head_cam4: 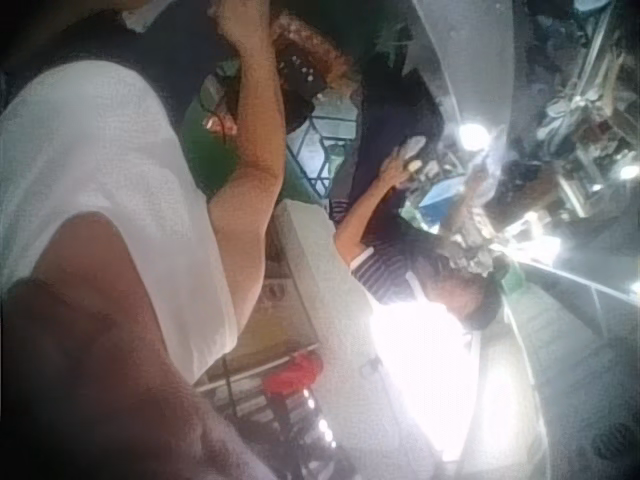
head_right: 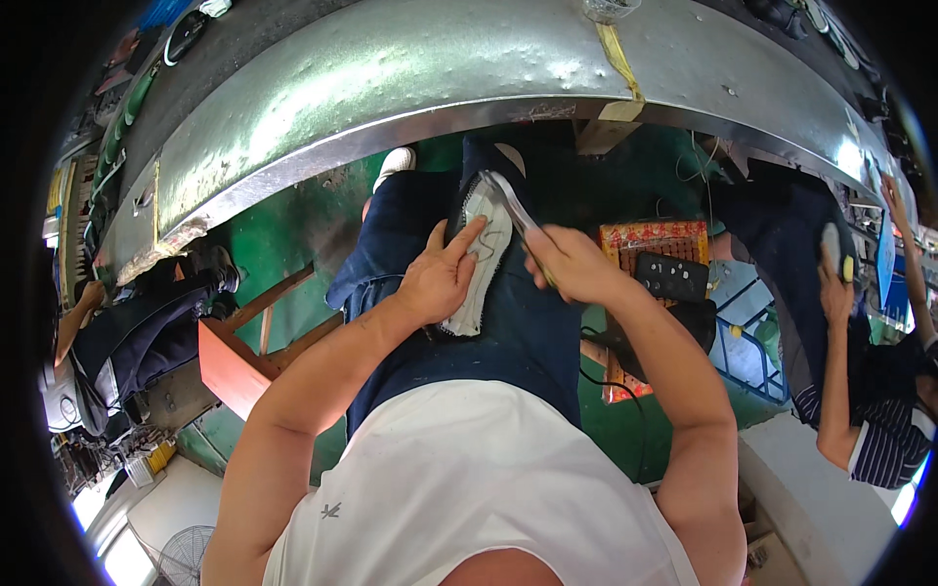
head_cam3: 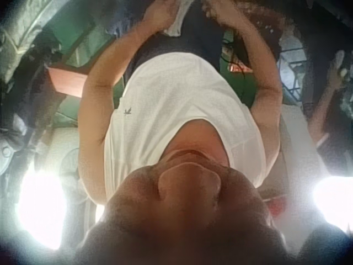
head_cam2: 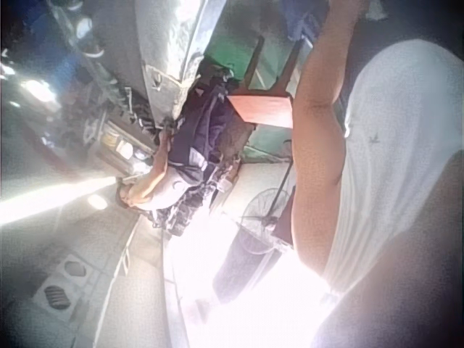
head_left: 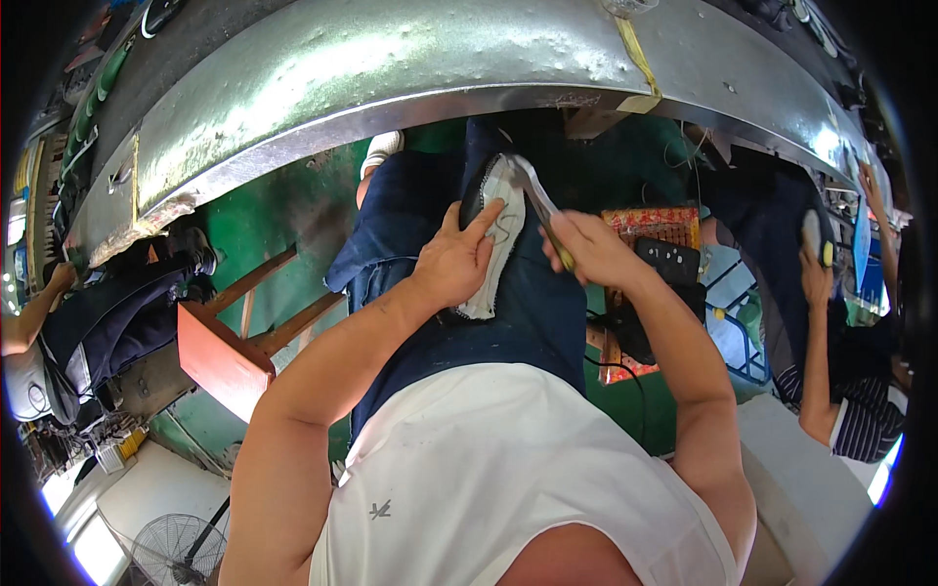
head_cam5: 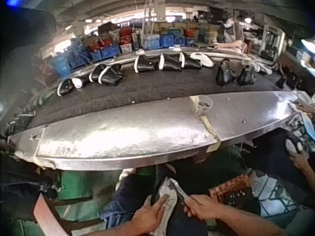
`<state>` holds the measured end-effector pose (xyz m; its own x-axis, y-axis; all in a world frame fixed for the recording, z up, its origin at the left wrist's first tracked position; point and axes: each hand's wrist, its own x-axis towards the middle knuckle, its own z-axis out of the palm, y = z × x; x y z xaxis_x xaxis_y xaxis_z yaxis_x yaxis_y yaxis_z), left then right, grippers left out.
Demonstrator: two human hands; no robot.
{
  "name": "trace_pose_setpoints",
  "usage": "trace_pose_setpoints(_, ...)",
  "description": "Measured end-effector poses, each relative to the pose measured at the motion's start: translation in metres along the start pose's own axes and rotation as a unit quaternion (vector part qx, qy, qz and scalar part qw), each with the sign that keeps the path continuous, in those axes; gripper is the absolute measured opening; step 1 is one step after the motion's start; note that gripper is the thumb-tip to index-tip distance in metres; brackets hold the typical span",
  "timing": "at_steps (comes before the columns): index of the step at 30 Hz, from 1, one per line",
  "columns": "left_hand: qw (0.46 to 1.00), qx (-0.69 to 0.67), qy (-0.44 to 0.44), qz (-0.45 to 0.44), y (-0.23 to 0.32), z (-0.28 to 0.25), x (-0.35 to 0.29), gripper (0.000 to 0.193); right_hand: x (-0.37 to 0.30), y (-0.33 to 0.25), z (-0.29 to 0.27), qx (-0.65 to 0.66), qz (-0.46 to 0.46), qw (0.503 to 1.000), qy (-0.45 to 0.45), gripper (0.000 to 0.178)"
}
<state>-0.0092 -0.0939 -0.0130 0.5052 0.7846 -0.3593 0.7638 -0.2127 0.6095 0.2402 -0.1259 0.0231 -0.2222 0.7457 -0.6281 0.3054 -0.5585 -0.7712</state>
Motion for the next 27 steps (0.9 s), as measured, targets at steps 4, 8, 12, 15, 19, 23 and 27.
trace_pose_setpoints(4,0.998,0.053,-0.030,0.032,0.003,-0.005,0.002,0.055,0.045,0.004,0.005,-0.104,-0.018,0.994,-0.016,0.050)
trace_pose_setpoints(8,0.998,0.048,-0.012,0.025,-0.003,0.003,-0.006,0.068,0.036,-0.008,0.021,-0.106,-0.153,0.980,0.064,0.056)
trace_pose_setpoints(12,0.997,-0.069,0.039,0.023,-0.014,0.012,-0.005,0.082,0.026,-0.037,0.011,-0.183,-0.010,0.983,-0.020,0.054)
trace_pose_setpoints(15,0.998,-0.044,0.036,0.003,-0.014,0.016,-0.002,0.090,0.025,-0.013,0.022,-0.248,-0.141,0.957,0.046,0.055)
trace_pose_setpoints(19,0.995,-0.092,0.036,-0.026,-0.019,0.020,-0.004,0.095,0.014,-0.013,0.026,-0.251,-0.043,0.967,0.024,0.051)
trace_pose_setpoints(23,0.989,-0.139,0.038,-0.025,-0.026,0.020,-0.003,0.098,0.001,0.022,0.042,-0.343,-0.133,0.928,0.066,0.045)
trace_pose_setpoints(27,0.967,-0.209,-0.131,-0.061,-0.027,-0.026,0.021,0.100,-0.029,0.035,0.027,-0.167,-0.004,0.985,0.042,0.034)
